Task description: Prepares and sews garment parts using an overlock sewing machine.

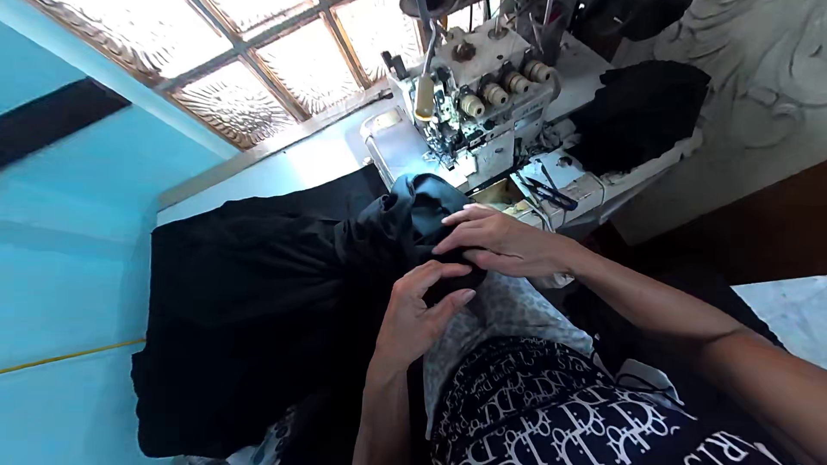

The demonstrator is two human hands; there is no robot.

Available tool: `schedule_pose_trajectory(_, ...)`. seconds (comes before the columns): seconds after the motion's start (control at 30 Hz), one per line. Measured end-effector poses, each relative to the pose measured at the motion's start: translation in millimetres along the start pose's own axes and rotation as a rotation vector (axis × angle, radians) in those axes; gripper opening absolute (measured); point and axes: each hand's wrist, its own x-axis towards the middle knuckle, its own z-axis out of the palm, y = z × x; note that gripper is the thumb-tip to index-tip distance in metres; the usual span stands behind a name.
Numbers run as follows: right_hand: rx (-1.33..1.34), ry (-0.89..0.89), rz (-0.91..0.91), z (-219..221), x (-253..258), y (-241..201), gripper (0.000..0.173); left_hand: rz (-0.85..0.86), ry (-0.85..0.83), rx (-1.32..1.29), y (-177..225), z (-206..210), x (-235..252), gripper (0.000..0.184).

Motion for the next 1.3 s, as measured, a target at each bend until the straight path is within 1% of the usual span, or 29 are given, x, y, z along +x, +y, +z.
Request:
schedule_pose_trajectory(0.07,0.058,-0.092,0.001,3,8,8,0.036,-0.002,0.026,-0.052,-1,-4,-4,0.022)
schedule_pose_trajectory(0.13,0.151,-0.100,-0.054,-3,12,12,0.032,-0.055,0.079,-0.085,-3,-8,-8,0.029)
schedule_pose_trajectory(0.2,0.221,-0.064,-0.084,-11,12,9,0.020,-0.132,0.130,-0.097,-5,-8,-10,0.032)
schedule_pose_trajectory(0.27,0.143,0.062,-0.111,-11,12,-3,0.013,-0.174,0.162,-0.086,-6,-6,-7,0.024)
schedule_pose_trajectory(0.33,-0.001,0.174,-0.129,-4,11,-14,0.013,-0.131,0.235,-0.063,-10,-2,-2,0.008)
schedule_pose_trajectory(0.4,-0.036,0.225,-0.115,5,8,-17,0.013,-0.061,0.305,-0.064,-13,1,2,0.008)
schedule_pose_trajectory(0.47,-0.051,0.236,-0.050,11,4,-15,0.014,0.014,0.368,-0.037,-15,4,5,0.009)
schedule_pose_trajectory(0.57,-0.206,0.246,0.035,17,-1,-8,0.010,0.103,0.416,0.056,-18,13,7,0.009)
schedule_pose_trajectory(0.63,-0.354,0.271,0.046,20,-3,-1,0.014,0.149,0.412,0.112,-22,17,7,0.010)
schedule_pose_trajectory(0.7,-0.441,0.349,0.060,22,-2,12,0.015,0.175,0.376,0.193,-25,21,8,0.010)
schedule_pose_trajectory(0.77,-0.491,0.445,0.108,24,0,31,0.014,0.165,0.344,0.277,-30,28,11,0.014)
schedule_pose_trajectory(0.83,-0.469,0.543,0.176,23,2,45,0.012,0.148,0.312,0.340,-34,32,16,0.020)
schedule_pose_trajectory(0.93,-0.422,0.657,0.269,19,5,53,0.009,0.121,0.278,0.388,-36,36,24,0.023)
schedule_pose_trajectory(1.07,-0.307,0.686,0.374,13,5,56,0.010,0.121,0.272,0.429,-35,43,34,0.026)
schedule_pose_trajectory(1.2,-0.199,0.705,0.413,12,4,62,0.009,0.111,0.282,0.460,-35,47,39,0.027)
schedule_pose_trajectory(1.3,-0.175,0.708,0.425,14,3,64,0.009,0.103,0.275,0.460,-37,48,37,0.029)
